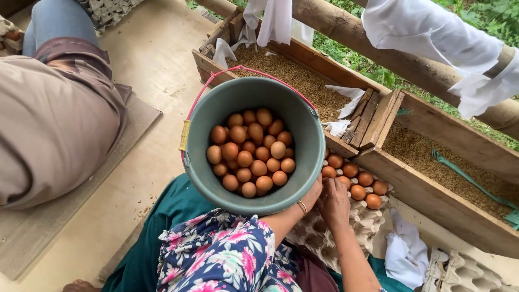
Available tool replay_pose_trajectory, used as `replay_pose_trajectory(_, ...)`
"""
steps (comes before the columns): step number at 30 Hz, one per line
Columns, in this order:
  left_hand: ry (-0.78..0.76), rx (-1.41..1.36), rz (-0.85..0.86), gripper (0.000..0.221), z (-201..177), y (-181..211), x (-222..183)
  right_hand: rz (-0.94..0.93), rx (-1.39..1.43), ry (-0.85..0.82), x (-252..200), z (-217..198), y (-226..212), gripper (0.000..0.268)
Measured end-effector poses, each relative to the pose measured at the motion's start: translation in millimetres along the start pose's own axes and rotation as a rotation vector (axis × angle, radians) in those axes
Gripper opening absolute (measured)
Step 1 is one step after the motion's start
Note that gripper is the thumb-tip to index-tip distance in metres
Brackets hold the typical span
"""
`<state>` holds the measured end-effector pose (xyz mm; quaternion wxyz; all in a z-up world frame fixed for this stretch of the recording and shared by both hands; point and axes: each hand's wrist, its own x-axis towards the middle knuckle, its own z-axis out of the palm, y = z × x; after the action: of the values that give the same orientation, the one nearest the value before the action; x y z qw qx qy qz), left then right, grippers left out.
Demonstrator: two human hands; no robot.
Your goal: Transferring eggs from a plastic bucket into cardboard egg trays for storage or transport.
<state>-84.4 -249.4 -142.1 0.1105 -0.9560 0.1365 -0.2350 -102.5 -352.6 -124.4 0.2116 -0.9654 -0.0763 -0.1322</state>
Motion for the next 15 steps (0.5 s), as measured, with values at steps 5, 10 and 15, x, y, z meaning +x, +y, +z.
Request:
replay_pose_trajectory(5,-0.061,0.093,0.043,0.027,-19.2,-3.3,5.3,0.305,0.413,0.096,-14.7,-10.7,-3.3,0.046)
replay_pose_trajectory(10,-0.195,-1.024,-0.299,0.054,-59.7,1.3,-17.6,0.738,1.114,0.066,-25.7,-76.8,-26.5,0.042)
replay_pose_trajectory(15,-0.229,-1.468,-0.004,0.037,-214.3,-111.2,-10.6,0.514,1.454,0.034,-14.2,-143.0,-42.7,0.054)
